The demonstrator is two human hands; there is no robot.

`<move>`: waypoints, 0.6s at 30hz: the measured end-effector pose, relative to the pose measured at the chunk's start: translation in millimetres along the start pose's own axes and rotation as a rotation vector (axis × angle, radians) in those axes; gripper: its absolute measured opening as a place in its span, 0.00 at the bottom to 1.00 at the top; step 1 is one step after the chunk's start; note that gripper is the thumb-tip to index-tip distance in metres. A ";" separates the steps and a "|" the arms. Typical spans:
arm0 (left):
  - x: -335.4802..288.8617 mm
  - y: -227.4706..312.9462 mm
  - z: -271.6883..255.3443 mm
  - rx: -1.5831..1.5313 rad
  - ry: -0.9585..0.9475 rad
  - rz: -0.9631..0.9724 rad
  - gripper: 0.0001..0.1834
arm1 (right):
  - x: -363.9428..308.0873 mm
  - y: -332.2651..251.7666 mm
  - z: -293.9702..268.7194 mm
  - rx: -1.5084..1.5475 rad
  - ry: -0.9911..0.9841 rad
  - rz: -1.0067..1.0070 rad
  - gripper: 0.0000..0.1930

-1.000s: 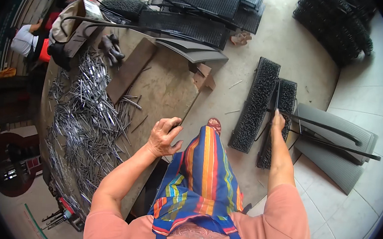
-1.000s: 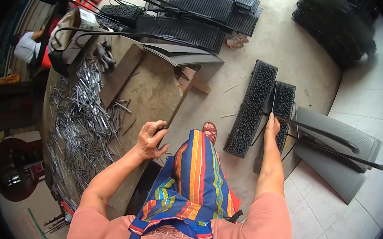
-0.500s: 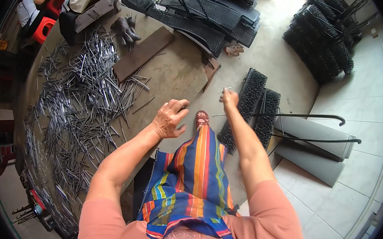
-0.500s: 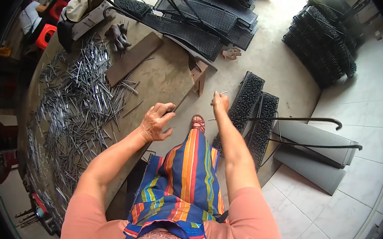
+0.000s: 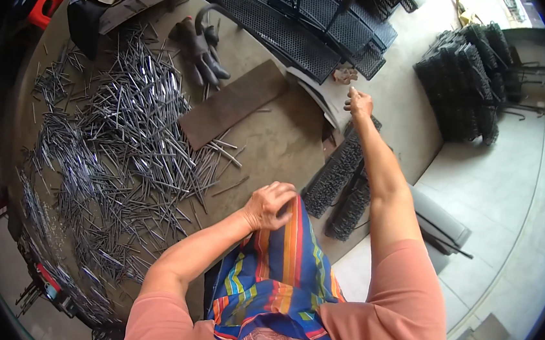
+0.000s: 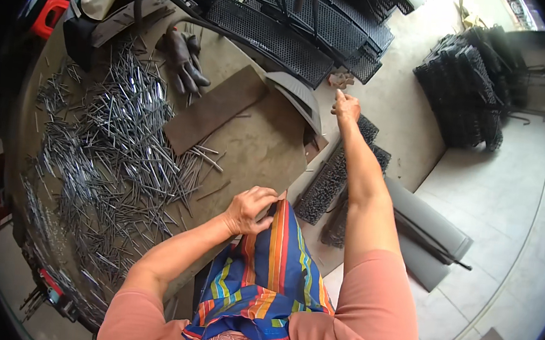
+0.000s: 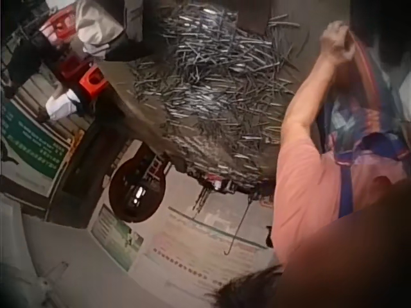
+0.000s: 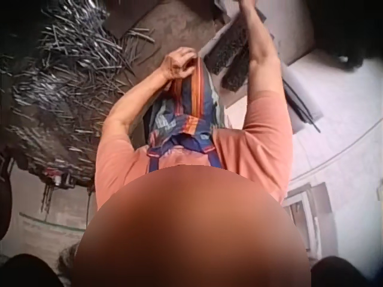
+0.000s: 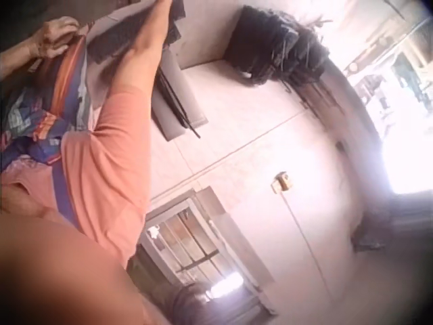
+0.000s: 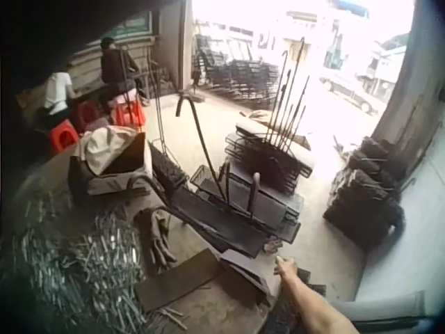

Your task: Manually inserting metal wires into holes on a brush base to assemble industrial brushes.

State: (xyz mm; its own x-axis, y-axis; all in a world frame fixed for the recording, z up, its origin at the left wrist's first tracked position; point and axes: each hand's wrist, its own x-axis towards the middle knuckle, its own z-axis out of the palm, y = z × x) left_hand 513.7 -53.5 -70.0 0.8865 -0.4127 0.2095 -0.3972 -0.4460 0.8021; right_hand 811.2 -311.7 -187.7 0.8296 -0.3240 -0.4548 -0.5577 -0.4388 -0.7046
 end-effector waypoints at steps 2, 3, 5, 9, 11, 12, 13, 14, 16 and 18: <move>18.3 -4.8 -13.0 -0.065 0.092 -0.106 0.25 | 10.2 -37.8 -9.5 -0.050 -0.027 -0.062 0.22; 35.2 -5.1 -21.8 -0.015 0.149 -0.073 0.21 | 20.5 -58.3 -18.2 -0.083 -0.036 -0.092 0.22; 68.5 -12.3 -27.6 0.021 0.216 -0.109 0.20 | 59.7 -97.9 -38.6 -0.197 -0.006 -0.160 0.23; 80.1 -54.8 -22.3 0.159 0.303 -0.201 0.22 | 97.9 -183.4 -6.5 -0.389 -0.088 -0.291 0.27; 83.8 -59.0 -18.6 0.239 0.299 -0.186 0.24 | 110.8 -221.9 9.8 -0.446 -0.179 -0.452 0.27; 90.8 -55.8 -15.3 0.226 0.306 -0.185 0.24 | 130.4 -232.1 9.6 -0.427 -0.247 -0.596 0.28; 90.0 -56.5 -16.3 0.294 0.271 -0.176 0.24 | 129.8 -246.1 31.3 -0.404 -0.288 -0.475 0.27; 88.7 -57.3 -17.5 0.362 0.232 -0.167 0.23 | 125.8 -252.5 53.4 -0.401 -0.310 -0.472 0.27; 94.5 -58.9 -18.9 0.387 0.223 -0.168 0.23 | 137.4 -264.7 81.6 -0.416 -0.343 -0.447 0.27; 91.3 -59.6 -23.5 0.382 0.185 -0.192 0.23 | 143.4 -269.1 113.0 -0.482 -0.378 -0.497 0.27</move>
State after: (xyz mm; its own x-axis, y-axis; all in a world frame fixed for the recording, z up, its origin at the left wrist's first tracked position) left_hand 624.0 -45.9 -85.5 0.9661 -0.1610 0.2017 -0.2503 -0.7753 0.5799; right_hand 1083.5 -145.4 -124.9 0.8902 0.2746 -0.3635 0.0021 -0.8003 -0.5996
